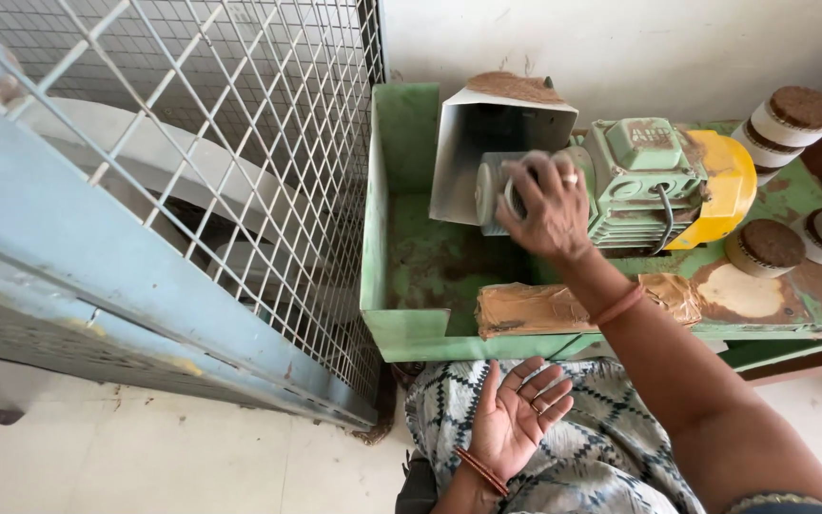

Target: The person repeatedly picks up small, round, brown discs from a stack and feeds them into a green electric grinder. After each disc is processed, the person places the resulting powder into a small white container and stacks it on the table.

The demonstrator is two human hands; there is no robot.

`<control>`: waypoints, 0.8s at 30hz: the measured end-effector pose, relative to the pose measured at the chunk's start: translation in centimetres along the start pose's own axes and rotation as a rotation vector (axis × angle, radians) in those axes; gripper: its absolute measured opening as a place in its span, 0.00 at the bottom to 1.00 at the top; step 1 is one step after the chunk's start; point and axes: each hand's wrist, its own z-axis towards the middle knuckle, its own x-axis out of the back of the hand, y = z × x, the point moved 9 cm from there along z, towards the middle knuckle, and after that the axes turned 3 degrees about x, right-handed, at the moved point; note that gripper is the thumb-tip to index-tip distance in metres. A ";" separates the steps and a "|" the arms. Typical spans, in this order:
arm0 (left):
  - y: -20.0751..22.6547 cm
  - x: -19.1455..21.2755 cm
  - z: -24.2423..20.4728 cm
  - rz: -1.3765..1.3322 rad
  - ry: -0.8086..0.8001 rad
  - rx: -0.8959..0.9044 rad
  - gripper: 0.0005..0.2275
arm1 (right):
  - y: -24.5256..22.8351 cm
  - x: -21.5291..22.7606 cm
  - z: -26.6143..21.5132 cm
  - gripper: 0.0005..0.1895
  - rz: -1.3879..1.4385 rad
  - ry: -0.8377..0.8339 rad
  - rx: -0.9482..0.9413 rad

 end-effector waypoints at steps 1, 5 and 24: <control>0.2 0.0 -0.1 0.008 -0.001 -0.003 0.28 | 0.7 -0.6 1.2 0.24 0.002 0.009 -0.001; 1.1 -0.3 -0.3 0.024 0.014 -0.044 0.27 | 3.5 -2.4 4.3 0.24 -0.015 0.060 -0.108; 1.6 0.0 0.0 -0.002 0.006 -0.065 0.26 | 2.8 -2.5 5.1 0.24 0.002 0.077 -0.166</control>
